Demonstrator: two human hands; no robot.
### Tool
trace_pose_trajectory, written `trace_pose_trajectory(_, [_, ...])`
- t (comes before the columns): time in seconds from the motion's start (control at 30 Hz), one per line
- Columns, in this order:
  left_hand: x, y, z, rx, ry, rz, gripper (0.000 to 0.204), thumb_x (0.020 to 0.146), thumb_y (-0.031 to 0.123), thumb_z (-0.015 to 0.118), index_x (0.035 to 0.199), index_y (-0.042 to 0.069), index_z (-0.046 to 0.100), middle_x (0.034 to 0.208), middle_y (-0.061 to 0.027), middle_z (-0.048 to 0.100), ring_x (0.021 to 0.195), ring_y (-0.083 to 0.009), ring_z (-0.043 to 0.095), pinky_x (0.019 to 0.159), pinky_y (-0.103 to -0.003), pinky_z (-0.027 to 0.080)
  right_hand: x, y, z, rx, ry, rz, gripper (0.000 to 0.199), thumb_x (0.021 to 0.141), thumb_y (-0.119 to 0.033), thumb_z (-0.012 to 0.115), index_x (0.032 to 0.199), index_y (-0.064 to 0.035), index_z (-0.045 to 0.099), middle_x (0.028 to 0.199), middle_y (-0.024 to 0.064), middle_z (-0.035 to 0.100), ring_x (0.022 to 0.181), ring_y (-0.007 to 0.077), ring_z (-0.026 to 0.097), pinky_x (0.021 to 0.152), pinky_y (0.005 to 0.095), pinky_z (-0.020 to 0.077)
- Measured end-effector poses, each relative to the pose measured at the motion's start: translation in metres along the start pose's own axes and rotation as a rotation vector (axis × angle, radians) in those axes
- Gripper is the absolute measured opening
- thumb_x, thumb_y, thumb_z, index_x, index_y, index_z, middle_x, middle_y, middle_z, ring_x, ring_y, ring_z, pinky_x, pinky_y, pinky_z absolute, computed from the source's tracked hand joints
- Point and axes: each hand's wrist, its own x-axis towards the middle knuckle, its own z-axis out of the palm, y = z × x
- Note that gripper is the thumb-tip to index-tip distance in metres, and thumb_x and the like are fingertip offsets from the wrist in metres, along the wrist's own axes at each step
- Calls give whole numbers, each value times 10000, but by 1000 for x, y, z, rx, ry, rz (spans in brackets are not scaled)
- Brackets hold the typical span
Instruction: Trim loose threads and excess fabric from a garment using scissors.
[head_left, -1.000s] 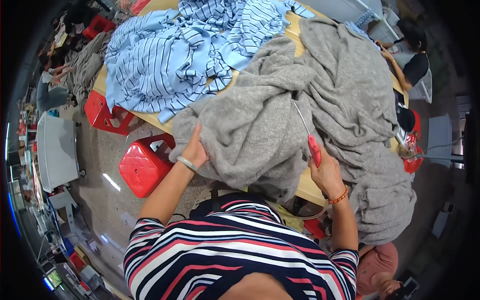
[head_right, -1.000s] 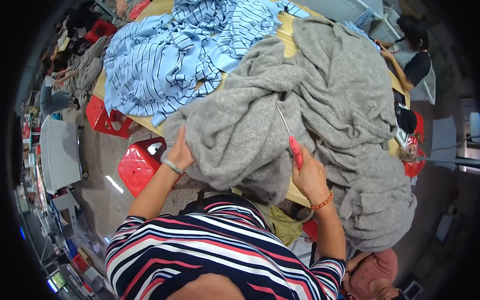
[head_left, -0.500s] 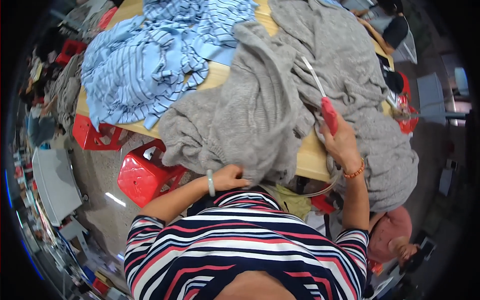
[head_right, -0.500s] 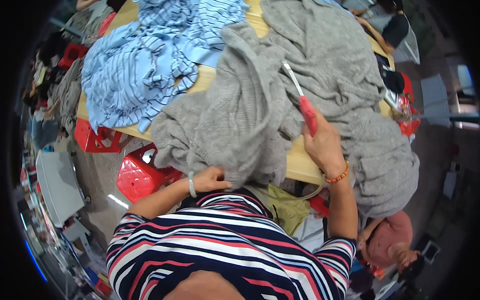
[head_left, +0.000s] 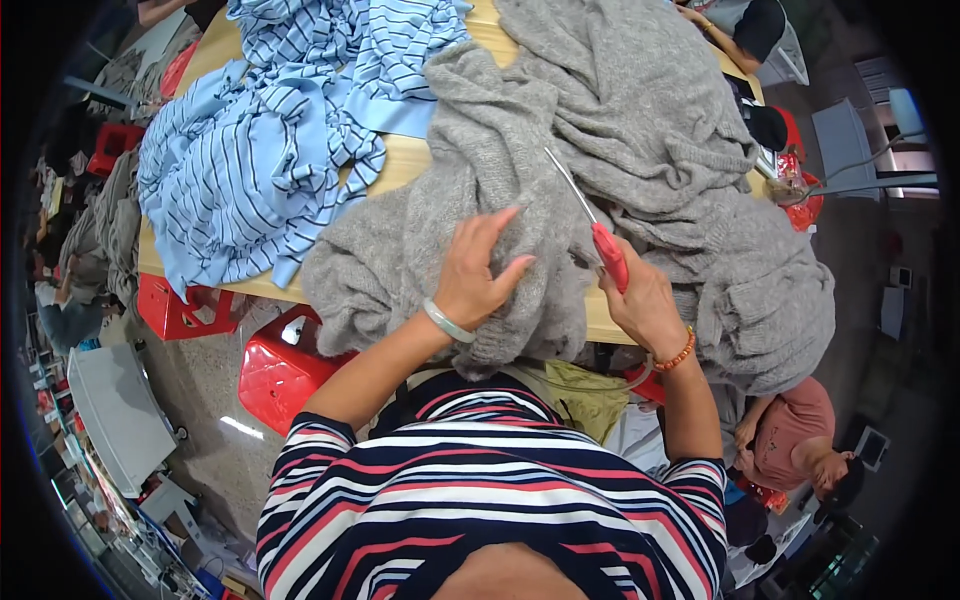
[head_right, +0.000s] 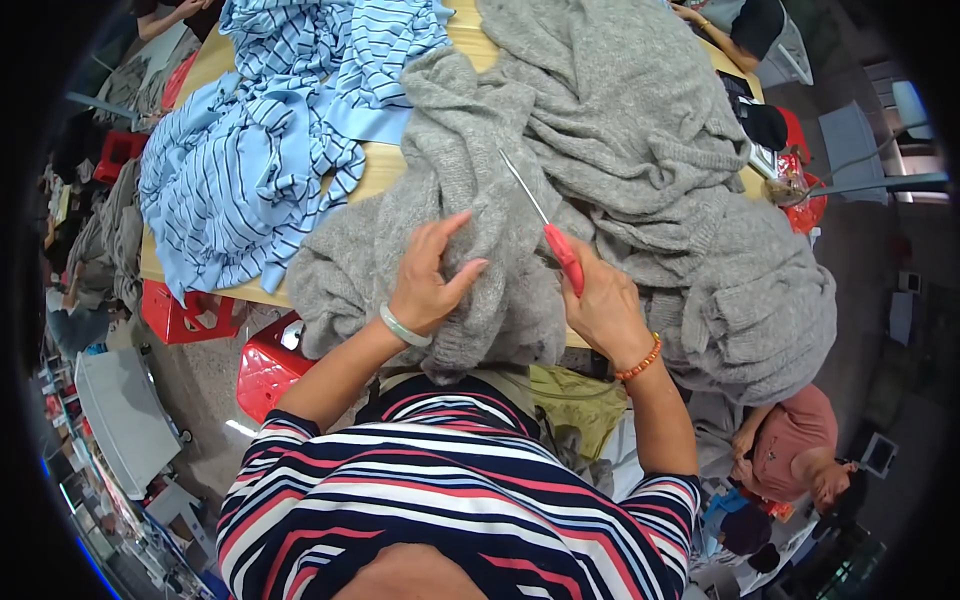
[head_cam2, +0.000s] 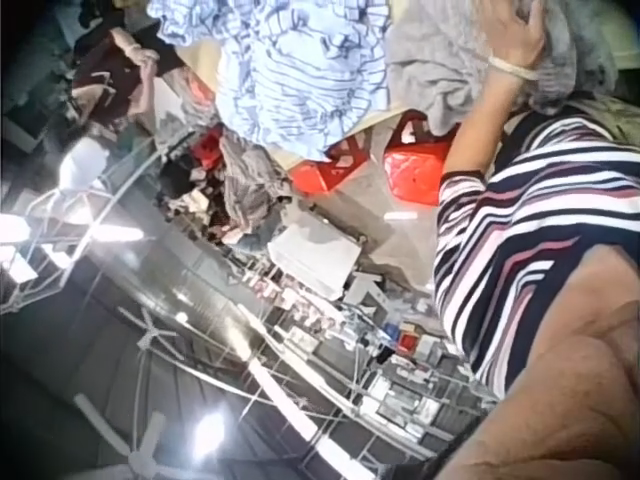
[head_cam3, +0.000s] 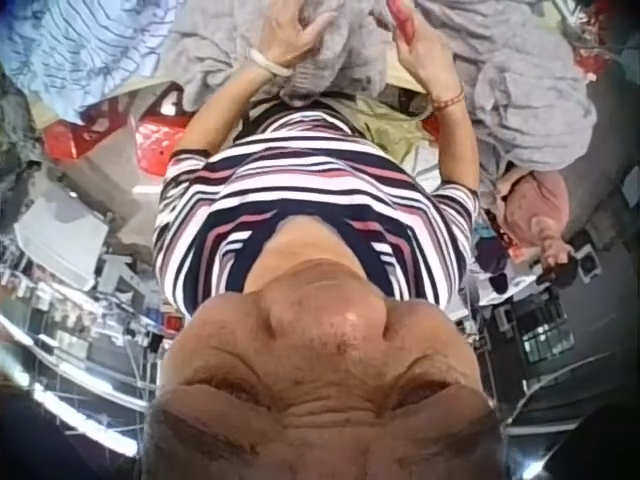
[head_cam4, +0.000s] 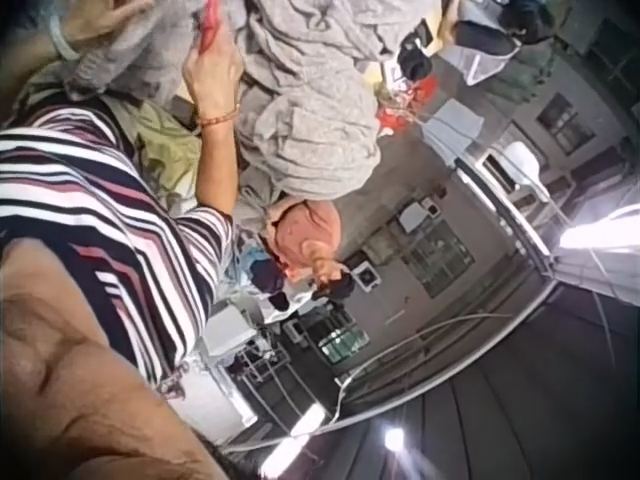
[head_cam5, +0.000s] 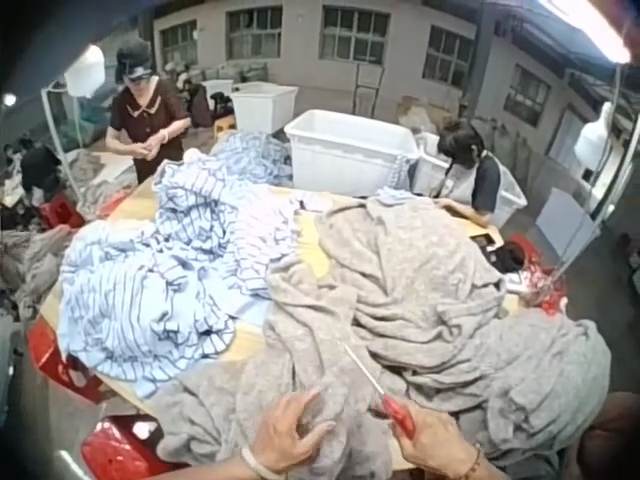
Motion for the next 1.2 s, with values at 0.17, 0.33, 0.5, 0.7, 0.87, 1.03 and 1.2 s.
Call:
trace_pose_trajectory(0.17, [54,-25,25,409,83,418,471,845,225,618,1273,65,507,1296,-161,500,1252,-316,415,1055,-453,294,-33,0,-20,-90,-70,22,386,838,-141,583,1216,-91,521,813,247,613,790,452,588,696,489,469])
trace_pose_trajectory(0.33, [46,-90,53,558,-113,426,469,901,294,529,1309,65,491,1368,-136,462,1326,-298,351,1108,-452,209,-58,-8,-32,-240,-380,46,359,829,-191,592,1180,-126,554,726,240,612,704,434,604,644,509,477])
trace_pose_trajectory(0.5, [42,-75,52,412,-94,345,472,885,268,550,1306,65,485,1351,-146,473,1310,-309,360,1107,-453,203,-28,5,-33,-267,-200,109,329,838,-202,601,1148,-98,567,751,243,620,733,432,606,661,507,473])
trace_pose_trajectory(0.7, [72,-95,46,158,-61,17,593,789,299,707,1260,0,508,1132,-165,620,1004,-265,600,880,-337,464,-22,3,-31,-247,-329,61,332,832,-196,609,1141,-84,565,784,244,618,764,436,597,685,500,468])
trace_pose_trajectory(0.87, [109,-80,37,-72,-178,-278,475,773,270,765,1098,-36,603,948,-70,672,833,-123,615,751,-252,488,-41,-1,-35,-186,-318,98,383,841,-183,608,1203,-84,532,778,243,617,758,433,594,679,495,462])
trace_pose_trajectory(1.03, [123,-73,40,-530,-327,-527,416,773,275,766,1020,-32,633,863,-27,655,749,-112,594,722,-246,486,-38,8,-33,-164,-173,90,422,849,-157,598,1255,-103,494,764,242,613,747,429,595,673,488,464])
trace_pose_trajectory(1.2, [142,-73,51,-244,-252,-458,503,701,296,819,1026,-37,630,891,-48,648,786,-132,595,756,-254,487,-33,10,-33,-122,-134,97,419,856,-148,588,1261,-114,486,750,235,612,742,422,599,666,484,465])
